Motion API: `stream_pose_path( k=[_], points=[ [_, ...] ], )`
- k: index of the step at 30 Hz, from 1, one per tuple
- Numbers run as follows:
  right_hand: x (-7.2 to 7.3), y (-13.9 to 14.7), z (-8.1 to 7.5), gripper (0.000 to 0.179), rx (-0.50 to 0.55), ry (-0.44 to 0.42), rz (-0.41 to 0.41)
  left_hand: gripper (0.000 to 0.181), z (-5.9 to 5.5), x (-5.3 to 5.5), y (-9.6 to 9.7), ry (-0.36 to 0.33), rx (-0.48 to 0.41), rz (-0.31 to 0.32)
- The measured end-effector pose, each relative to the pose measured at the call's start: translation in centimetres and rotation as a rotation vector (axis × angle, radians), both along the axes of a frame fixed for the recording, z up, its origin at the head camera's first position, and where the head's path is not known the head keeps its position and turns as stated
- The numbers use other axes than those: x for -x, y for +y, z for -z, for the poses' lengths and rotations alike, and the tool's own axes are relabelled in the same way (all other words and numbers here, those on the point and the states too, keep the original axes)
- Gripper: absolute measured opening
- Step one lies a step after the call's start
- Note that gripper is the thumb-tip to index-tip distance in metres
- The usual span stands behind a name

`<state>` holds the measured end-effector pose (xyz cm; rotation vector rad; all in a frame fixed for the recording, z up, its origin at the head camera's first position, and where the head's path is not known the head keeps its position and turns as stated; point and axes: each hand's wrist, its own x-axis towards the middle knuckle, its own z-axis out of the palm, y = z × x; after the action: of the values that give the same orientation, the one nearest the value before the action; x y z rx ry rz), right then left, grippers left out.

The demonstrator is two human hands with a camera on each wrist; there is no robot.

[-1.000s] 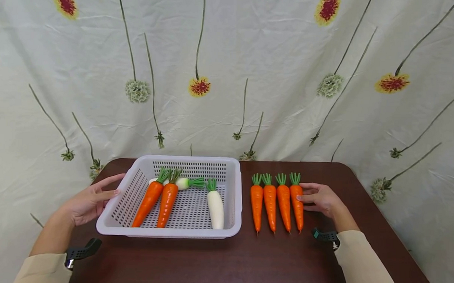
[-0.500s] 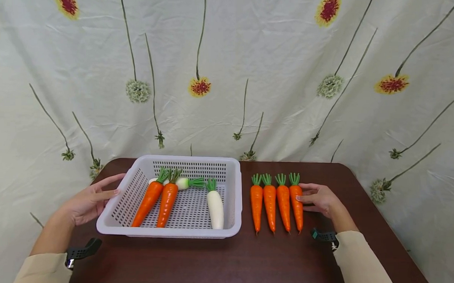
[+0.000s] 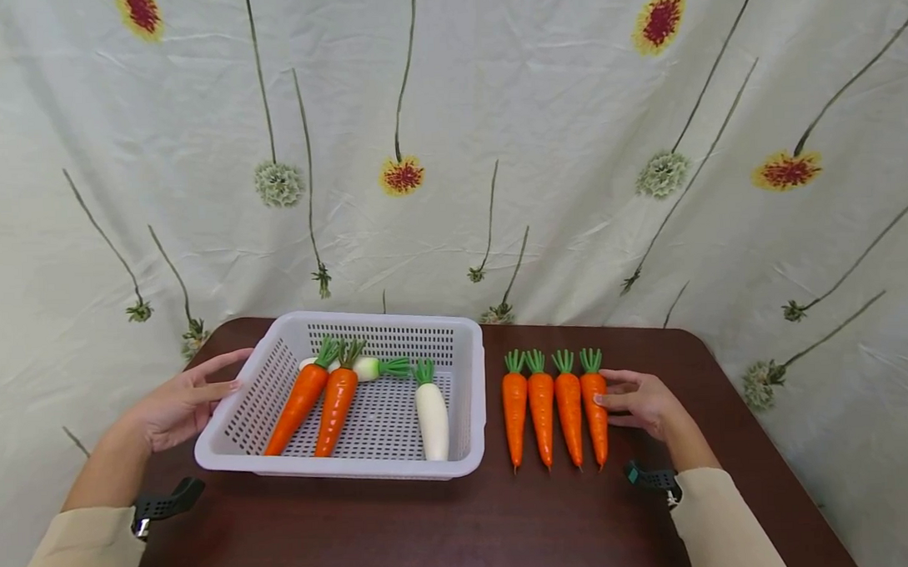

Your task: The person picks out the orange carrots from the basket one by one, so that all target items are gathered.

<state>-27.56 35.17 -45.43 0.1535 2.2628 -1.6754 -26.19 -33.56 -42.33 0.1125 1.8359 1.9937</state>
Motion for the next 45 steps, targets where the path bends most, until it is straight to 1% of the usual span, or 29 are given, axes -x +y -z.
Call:
stream_pose_path(
  k=[1,6,16,25,30,39,43,45],
  points=[
    [-0.1,-0.1,0.0,0.082,0.007,-0.002,0.013,0.072,0.0,0.0,0.0,0.000,0.002,-0.001],
    [-0.4,-0.1,-0.1,0.081,0.020,0.012,-0.008,0.070,-0.1,-0.1,0.1,0.001,-0.003,-0.003],
    [-0.7,-0.3,-0.3,0.078,0.031,0.021,-0.018,0.069,-0.1,-0.1,0.1,0.000,-0.007,0.003],
    [-0.7,-0.3,-0.1,0.077,-0.012,0.073,0.028,0.069,0.0,0.0,0.1,0.006,-0.003,0.005],
    [-0.7,-0.6,-0.3,0.073,-0.087,0.152,0.051,0.069,0.0,-0.1,0.0,0.011,0.001,0.004],
    [-0.7,-1.7,-1.2,0.063,-0.339,0.319,0.092,0.066,-0.1,-0.2,0.1,0.013,-0.003,0.012],
    [-1.0,-2.6,-1.4,0.060,-0.382,0.391,0.132,0.065,0.0,-0.2,0.1,0.017,0.003,0.013],
    [-1.2,-3.1,-1.4,0.058,-0.384,0.418,0.147,0.065,0.0,-0.2,0.1,0.018,0.005,0.013]
  ],
)
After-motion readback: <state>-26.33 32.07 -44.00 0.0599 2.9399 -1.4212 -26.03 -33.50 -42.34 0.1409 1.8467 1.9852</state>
